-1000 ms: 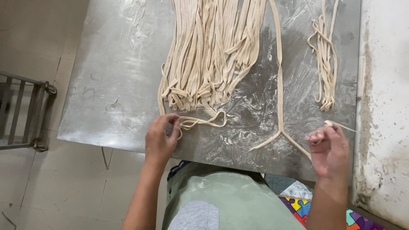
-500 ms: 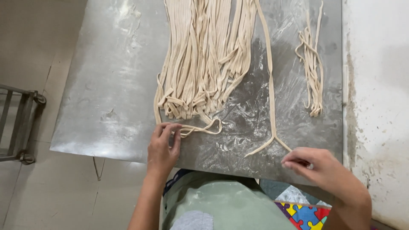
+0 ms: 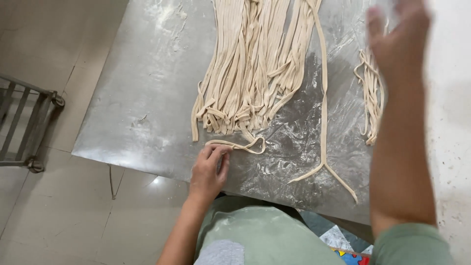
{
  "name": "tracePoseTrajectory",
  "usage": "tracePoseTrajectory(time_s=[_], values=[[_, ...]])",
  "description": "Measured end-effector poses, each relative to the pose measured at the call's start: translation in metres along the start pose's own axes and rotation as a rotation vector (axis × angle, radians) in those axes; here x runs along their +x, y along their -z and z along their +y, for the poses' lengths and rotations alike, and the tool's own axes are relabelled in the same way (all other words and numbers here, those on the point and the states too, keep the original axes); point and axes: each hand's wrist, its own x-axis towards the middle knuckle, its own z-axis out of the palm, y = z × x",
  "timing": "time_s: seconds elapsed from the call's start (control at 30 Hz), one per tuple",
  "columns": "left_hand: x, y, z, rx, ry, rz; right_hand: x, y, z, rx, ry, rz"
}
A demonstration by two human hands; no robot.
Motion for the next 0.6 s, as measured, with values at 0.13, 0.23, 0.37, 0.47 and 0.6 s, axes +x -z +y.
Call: tracePoseTrajectory(time_s=[0.13, 0.23, 0.37, 0.47, 0.6], values=[[-0.005, 0.001, -0.003, 0.061, 0.07, -0.031, -0.101, -0.072, -0.068, 0.425, -0.26, -0.477], [-0.001, 0.004, -0.003, 0.139, 0.104, -0.072, -0.168, -0.097, -0.119, 0.429, 0.061, -0.626], [0.003, 0.001, 0.003, 0.216, 0.013, -0.072, -0.198, -0.102, -0.147, 0.155, 0.165, -0.478], [0.006, -0.019, -0.013, 0.255, -0.069, -0.096, -0.198, -0.105, -0.141, 0.376, 0.0, -0.542], [0.018, -0.024, -0.002, 0.203, -0.112, -0.165, -0.178, -0.068, -0.132, 0.732, -0.403, -0.511]])
